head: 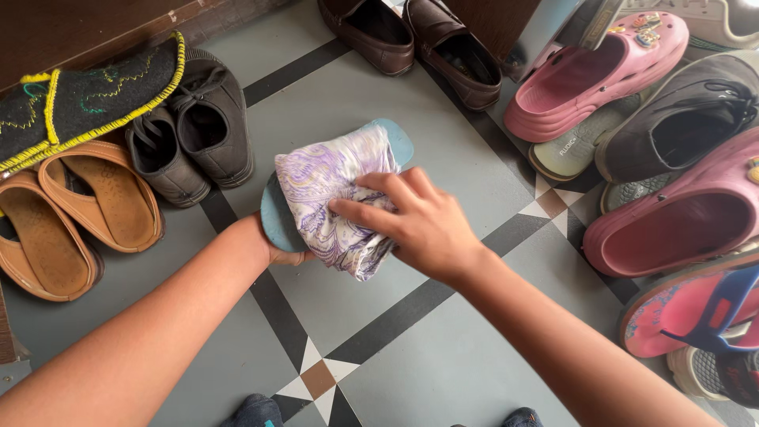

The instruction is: The person wipes a pair of pink flip-flops and a pair of brown loafers with a patterned cloth. They clean the soles and uppers of each shoe individually, then place them back on the floor next to other footwear.

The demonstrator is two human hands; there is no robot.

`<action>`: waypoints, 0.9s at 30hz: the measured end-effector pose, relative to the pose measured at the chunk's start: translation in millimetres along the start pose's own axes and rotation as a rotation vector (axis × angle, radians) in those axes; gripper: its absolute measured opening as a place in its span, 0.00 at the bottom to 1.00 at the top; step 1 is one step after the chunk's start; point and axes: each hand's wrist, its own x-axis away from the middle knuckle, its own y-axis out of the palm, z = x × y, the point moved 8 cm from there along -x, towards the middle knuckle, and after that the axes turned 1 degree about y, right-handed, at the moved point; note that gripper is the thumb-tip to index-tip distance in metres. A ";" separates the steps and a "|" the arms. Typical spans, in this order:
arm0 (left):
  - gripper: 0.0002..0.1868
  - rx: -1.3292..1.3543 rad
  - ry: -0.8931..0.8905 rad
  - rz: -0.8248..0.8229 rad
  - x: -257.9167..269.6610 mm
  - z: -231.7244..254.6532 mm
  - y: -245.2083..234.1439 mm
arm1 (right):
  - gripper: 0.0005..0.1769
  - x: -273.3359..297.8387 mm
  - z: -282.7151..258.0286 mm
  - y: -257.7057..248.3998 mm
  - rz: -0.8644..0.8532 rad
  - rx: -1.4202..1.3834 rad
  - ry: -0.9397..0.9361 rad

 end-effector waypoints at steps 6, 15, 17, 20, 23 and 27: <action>0.14 0.079 -0.063 0.008 -5.4 -11.5 -3.5 | 0.46 -11.6 46.9 10.9 -0.110 -0.018 0.451; 0.14 0.045 -0.027 0.076 10.8 -18.8 10.0 | 0.47 9.7 49.2 8.2 -0.090 -0.047 0.488; 0.14 0.133 -0.068 0.060 21.0 -20.7 20.6 | 0.47 17.8 42.8 -2.3 -0.013 -0.054 0.461; 0.16 -0.207 0.237 -0.081 36.4 0.6 50.2 | 0.41 33.0 10.1 -25.1 0.207 -0.072 0.116; 0.25 -0.781 0.729 -0.284 66.4 24.4 86.2 | 0.39 43.7 -1.8 -7.9 0.061 -0.062 -0.022; 0.29 -0.844 0.832 -0.487 62.1 16.8 97.3 | 0.39 38.8 20.5 11.4 -0.045 -0.011 0.050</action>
